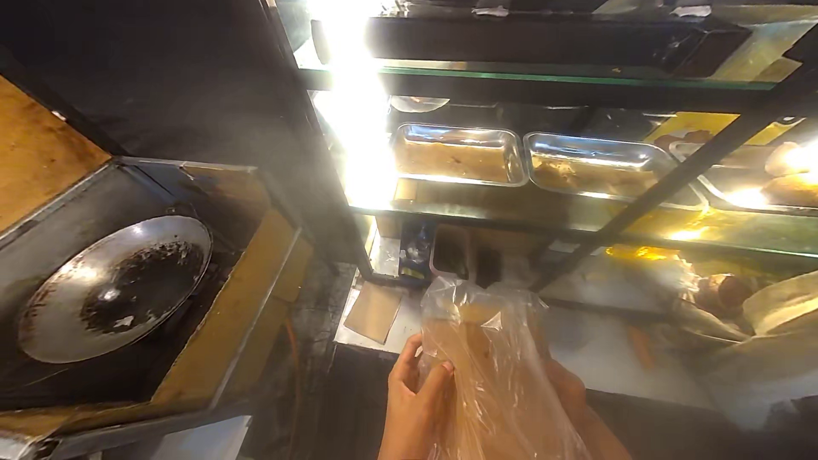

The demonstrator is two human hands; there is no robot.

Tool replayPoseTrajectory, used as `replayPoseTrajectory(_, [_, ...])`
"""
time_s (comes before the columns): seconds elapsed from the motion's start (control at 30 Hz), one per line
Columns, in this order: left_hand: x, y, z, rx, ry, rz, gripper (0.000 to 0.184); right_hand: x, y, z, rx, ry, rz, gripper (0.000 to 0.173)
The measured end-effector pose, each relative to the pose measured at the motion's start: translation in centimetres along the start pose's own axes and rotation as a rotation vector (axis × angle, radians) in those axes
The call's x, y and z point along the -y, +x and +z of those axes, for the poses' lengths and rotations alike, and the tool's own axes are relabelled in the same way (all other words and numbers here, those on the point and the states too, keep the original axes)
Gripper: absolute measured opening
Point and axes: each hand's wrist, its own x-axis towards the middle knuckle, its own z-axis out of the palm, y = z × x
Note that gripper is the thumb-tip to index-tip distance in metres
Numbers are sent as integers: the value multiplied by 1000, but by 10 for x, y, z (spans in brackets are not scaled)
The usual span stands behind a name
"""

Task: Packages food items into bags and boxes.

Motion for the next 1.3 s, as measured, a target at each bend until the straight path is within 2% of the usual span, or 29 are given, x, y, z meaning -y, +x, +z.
replayPoseTrajectory(0.1, [4, 6, 0, -31, 46, 84, 46, -3, 1, -5, 59, 38, 44, 20])
replayPoseTrajectory(0.27, [8, 11, -18, 36, 235, 215, 61, -6, 4, -25, 219, -37, 48, 30])
replayPoseTrajectory(0.33, [9, 10, -24, 56, 316, 217, 61, -7, 2, -26, 184, -72, 71, 32])
replayPoseTrajectory(0.43, [15, 8, -34, 152, 311, 166, 64, -10, -1, -27, 89, -83, 102, 29])
replayPoseTrajectory(0.57, [28, -13, -60, 453, 111, 9, 85, -12, -2, -29, 38, -28, 39, 26])
replayPoseTrajectory(0.67, [46, -34, -67, 551, 43, -67, 96, -16, -3, -33, -9, -15, 7, 23])
replayPoseTrajectory(0.87, [55, -43, -63, 482, -19, -75, 87, -19, -4, -36, 60, 22, 38, 26])
replayPoseTrajectory(0.97, [50, -47, -52, 381, 27, -75, 82, -18, -2, -37, 125, 66, 87, 28])
replayPoseTrajectory(1.07, [52, -49, -49, 335, 119, -33, 83, -18, -3, -36, 99, 44, 100, 25])
replayPoseTrajectory(1.2, [49, -42, -54, 428, 162, 3, 86, -17, -6, -37, 33, 9, 84, 23])
replayPoseTrajectory(1.3, [56, -30, -62, 528, -1, 53, 89, -20, -6, -35, 22, 45, 20, 22])
